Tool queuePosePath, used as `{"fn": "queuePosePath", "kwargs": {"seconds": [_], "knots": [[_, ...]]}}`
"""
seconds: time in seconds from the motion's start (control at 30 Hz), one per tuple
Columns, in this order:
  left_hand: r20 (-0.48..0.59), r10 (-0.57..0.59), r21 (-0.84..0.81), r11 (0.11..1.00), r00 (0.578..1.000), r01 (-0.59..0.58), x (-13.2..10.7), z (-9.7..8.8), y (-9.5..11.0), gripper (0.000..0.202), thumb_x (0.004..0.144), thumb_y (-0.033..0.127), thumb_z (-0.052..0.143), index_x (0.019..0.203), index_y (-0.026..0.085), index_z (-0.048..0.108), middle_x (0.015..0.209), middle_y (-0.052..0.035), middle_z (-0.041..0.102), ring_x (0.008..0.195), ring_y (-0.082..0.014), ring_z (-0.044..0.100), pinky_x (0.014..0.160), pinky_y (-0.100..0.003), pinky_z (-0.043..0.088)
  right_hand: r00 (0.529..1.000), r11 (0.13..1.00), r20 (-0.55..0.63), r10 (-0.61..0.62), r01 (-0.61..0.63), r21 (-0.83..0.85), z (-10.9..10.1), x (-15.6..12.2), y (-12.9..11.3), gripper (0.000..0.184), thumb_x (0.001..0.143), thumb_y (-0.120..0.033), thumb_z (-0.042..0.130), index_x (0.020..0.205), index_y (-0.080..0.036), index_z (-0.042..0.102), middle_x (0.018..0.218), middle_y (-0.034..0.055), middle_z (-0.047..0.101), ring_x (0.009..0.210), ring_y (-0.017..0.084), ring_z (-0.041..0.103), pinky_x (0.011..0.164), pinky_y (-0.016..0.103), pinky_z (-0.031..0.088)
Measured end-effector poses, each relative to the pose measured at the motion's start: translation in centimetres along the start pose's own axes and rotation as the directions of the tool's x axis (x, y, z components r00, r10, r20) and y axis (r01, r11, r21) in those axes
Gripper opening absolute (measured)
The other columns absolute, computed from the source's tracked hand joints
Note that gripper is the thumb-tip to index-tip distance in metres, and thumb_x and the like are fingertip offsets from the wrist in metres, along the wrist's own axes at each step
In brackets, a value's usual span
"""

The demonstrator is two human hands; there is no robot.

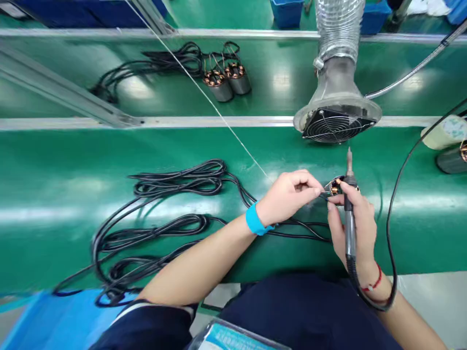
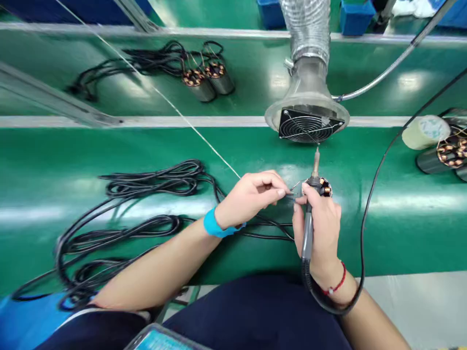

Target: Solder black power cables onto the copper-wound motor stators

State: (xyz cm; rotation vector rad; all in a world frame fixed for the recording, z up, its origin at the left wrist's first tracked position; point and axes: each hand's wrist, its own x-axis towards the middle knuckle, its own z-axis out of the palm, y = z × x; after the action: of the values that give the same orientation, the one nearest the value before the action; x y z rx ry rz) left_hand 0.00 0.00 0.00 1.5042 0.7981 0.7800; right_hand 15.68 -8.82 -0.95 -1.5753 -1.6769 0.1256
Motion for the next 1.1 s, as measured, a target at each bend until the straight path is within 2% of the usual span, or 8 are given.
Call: {"fn": "queuePosePath", "kwargs": {"seconds": [0.07, 0.17, 0.37, 0.57, 0.73, 0.9, 1.0, 1.1], "knots": [[0.008, 0.148, 0.072, 0.986, 0.989, -0.149, 0.0, -0.1, 0.2, 0.012, 0.085, 0.018, 0.063, 0.074, 0.014, 0.067, 0.079, -0.0025, 0.063, 0.070, -0.0109, 0.058, 0.066, -0.023, 0.049, 0.999, 0.995, -0.011, 0.030, -0.028, 0.099, 0.0, 0.0, -0.2, 0.046, 0.089, -0.019, 0.060, 0.133, -0.027, 0.048, 0.092, 0.0009, 0.070, 0.093, 0.021, 0.067, 0.087, 0.042, 0.050], [0.061, 0.319, 0.195, 0.925, 0.946, -0.325, -0.1, -0.3, 0.2, 0.011, 0.087, 0.018, 0.063, 0.079, 0.016, 0.070, 0.086, -0.0043, 0.066, 0.082, -0.0133, 0.062, 0.079, -0.027, 0.051, 0.998, 0.974, -0.028, 0.064, -0.056, 0.220, 0.0, 0.2, -0.6, 0.048, 0.089, -0.018, 0.061, 0.134, -0.027, 0.047, 0.088, -0.0011, 0.068, 0.093, 0.019, 0.067, 0.093, 0.043, 0.050], [0.187, 0.470, 0.375, 0.778, 0.863, -0.505, -0.2, -0.6, -0.1, 0.011, 0.089, 0.011, 0.059, 0.088, 0.016, 0.068, 0.092, -0.0063, 0.063, 0.084, -0.0134, 0.061, 0.077, -0.026, 0.052, 0.996, 0.949, -0.044, 0.072, -0.055, 0.311, 0.4, 0.8, -0.8, 0.045, 0.089, -0.016, 0.060, 0.131, -0.025, 0.049, 0.081, -0.0032, 0.065, 0.084, 0.017, 0.065, 0.091, 0.041, 0.052], [0.175, 0.504, 0.405, 0.746, 0.846, -0.529, -0.2, -0.3, 0.1, 0.012, 0.088, 0.006, 0.055, 0.084, 0.015, 0.062, 0.088, -0.0062, 0.064, 0.085, -0.0141, 0.060, 0.079, -0.026, 0.052, 0.998, 0.975, -0.031, 0.049, -0.041, 0.218, 0.3, 0.5, 0.2, 0.044, 0.090, -0.019, 0.060, 0.131, -0.026, 0.050, 0.087, -0.0015, 0.066, 0.088, 0.019, 0.065, 0.090, 0.042, 0.048], [0.130, 0.438, 0.414, 0.791, 0.890, -0.450, -0.3, -0.1, 0.2, 0.013, 0.088, 0.009, 0.054, 0.079, 0.017, 0.058, 0.085, -0.0048, 0.063, 0.084, -0.0142, 0.059, 0.077, -0.027, 0.050, 0.999, 0.999, -0.027, 0.029, -0.028, 0.015, 0.0, 0.2, 0.4, 0.042, 0.091, -0.024, 0.058, 0.132, -0.026, 0.049, 0.096, 0.0025, 0.071, 0.091, 0.022, 0.065, 0.085, 0.040, 0.045], [0.099, 0.397, 0.396, 0.825, 0.912, -0.402, -0.3, 0.0, 0.3, 0.012, 0.087, 0.009, 0.055, 0.078, 0.016, 0.059, 0.084, -0.0040, 0.062, 0.080, -0.0134, 0.058, 0.075, -0.026, 0.050, 1.000, 0.978, 0.012, -0.014, 0.016, -0.206, 0.1, -0.1, -0.5, 0.037, 0.094, -0.024, 0.052, 0.131, -0.022, 0.051, 0.104, 0.0060, 0.073, 0.086, 0.022, 0.065, 0.078, 0.035, 0.043], [0.093, 0.375, 0.393, 0.837, 0.923, -0.380, -0.3, 0.0, 0.3, 0.012, 0.086, 0.008, 0.056, 0.077, 0.016, 0.059, 0.084, -0.0036, 0.062, 0.079, -0.0131, 0.058, 0.073, -0.026, 0.049, 1.000, 0.988, 0.017, 0.004, -0.002, -0.152, 0.3, -0.3, -0.7, 0.037, 0.094, -0.024, 0.052, 0.131, -0.023, 0.051, 0.104, 0.0059, 0.073, 0.087, 0.021, 0.067, 0.080, 0.035, 0.046], [0.091, 0.388, 0.391, 0.833, 0.917, -0.392, -0.3, 0.0, 0.4, 0.012, 0.086, 0.008, 0.056, 0.077, 0.016, 0.059, 0.084, -0.0038, 0.062, 0.080, -0.0131, 0.059, 0.073, -0.025, 0.050, 0.998, 0.998, 0.008, 0.057, -0.057, 0.021, 0.3, -0.4, -0.5, 0.039, 0.093, -0.025, 0.056, 0.132, -0.025, 0.049, 0.101, 0.0039, 0.073, 0.094, 0.022, 0.068, 0.086, 0.038, 0.049]]}}
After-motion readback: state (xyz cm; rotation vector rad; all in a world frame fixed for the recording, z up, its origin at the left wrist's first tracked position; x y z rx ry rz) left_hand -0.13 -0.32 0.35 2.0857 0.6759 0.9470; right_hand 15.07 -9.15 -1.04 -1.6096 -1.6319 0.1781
